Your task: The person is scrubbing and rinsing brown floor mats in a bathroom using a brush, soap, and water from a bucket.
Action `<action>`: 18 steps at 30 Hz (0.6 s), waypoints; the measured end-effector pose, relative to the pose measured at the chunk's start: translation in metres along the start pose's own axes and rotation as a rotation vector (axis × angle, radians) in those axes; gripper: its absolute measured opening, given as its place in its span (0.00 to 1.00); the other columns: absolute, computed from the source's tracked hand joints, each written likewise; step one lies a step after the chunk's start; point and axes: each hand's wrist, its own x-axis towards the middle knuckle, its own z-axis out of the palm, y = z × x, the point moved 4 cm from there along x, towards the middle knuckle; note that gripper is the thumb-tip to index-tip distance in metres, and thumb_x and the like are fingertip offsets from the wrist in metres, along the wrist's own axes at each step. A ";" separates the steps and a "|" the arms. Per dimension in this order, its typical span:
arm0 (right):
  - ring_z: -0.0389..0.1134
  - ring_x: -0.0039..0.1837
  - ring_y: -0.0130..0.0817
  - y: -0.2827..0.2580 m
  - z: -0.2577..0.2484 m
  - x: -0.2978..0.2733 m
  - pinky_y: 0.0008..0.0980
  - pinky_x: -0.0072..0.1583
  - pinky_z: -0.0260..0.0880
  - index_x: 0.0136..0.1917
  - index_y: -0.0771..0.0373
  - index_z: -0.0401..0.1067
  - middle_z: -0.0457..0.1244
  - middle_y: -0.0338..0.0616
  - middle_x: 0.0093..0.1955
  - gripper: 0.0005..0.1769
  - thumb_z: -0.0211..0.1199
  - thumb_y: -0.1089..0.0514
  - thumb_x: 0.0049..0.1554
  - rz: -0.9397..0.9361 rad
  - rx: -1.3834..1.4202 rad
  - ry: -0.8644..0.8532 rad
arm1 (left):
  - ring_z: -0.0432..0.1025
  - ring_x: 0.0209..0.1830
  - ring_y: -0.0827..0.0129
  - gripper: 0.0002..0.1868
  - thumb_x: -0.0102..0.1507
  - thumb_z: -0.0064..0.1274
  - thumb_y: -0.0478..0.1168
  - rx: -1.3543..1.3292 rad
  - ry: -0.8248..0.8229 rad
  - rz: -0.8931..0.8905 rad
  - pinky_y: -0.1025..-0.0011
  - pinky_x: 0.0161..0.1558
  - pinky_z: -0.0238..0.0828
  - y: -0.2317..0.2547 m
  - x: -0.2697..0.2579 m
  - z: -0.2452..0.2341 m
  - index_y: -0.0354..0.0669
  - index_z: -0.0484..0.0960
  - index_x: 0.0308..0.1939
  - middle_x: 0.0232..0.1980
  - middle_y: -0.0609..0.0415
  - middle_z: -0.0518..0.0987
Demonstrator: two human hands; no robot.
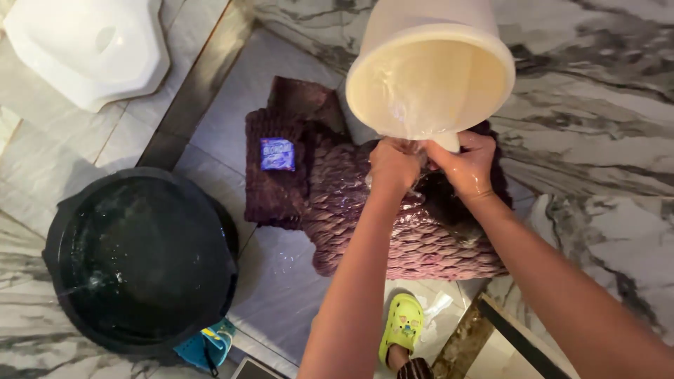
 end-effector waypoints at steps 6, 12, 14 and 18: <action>0.68 0.43 0.22 0.017 -0.082 0.002 0.25 0.46 0.70 0.45 0.73 0.80 0.70 0.40 0.41 0.09 0.76 0.63 0.58 -0.255 -0.237 0.106 | 0.82 0.36 0.66 0.09 0.53 0.62 0.32 -0.174 -0.115 0.220 0.70 0.41 0.79 0.017 -0.016 0.070 0.33 0.86 0.37 0.36 0.49 0.86; 0.68 0.43 0.20 0.013 -0.132 -0.016 0.27 0.46 0.70 0.45 0.72 0.78 0.71 0.39 0.42 0.09 0.74 0.63 0.58 -0.157 -0.200 0.209 | 0.78 0.21 0.69 0.09 0.63 0.58 0.34 -0.361 -0.290 0.029 0.70 0.24 0.76 0.038 -0.049 0.108 0.26 0.84 0.34 0.27 0.45 0.83; 0.68 0.43 0.20 0.015 -0.145 -0.020 0.26 0.45 0.70 0.46 0.72 0.79 0.71 0.38 0.43 0.09 0.74 0.62 0.57 -0.142 -0.203 0.232 | 0.78 0.20 0.69 0.10 0.64 0.56 0.34 -0.382 -0.331 0.023 0.70 0.24 0.77 0.036 -0.054 0.125 0.26 0.84 0.34 0.27 0.45 0.83; 0.69 0.46 0.21 0.012 -0.160 -0.031 0.28 0.48 0.71 0.48 0.69 0.80 0.72 0.40 0.44 0.10 0.74 0.61 0.55 -0.216 -0.312 0.247 | 0.80 0.26 0.68 0.07 0.61 0.55 0.31 -0.305 -0.349 0.151 0.70 0.29 0.82 0.011 -0.043 0.153 0.27 0.85 0.35 0.29 0.46 0.84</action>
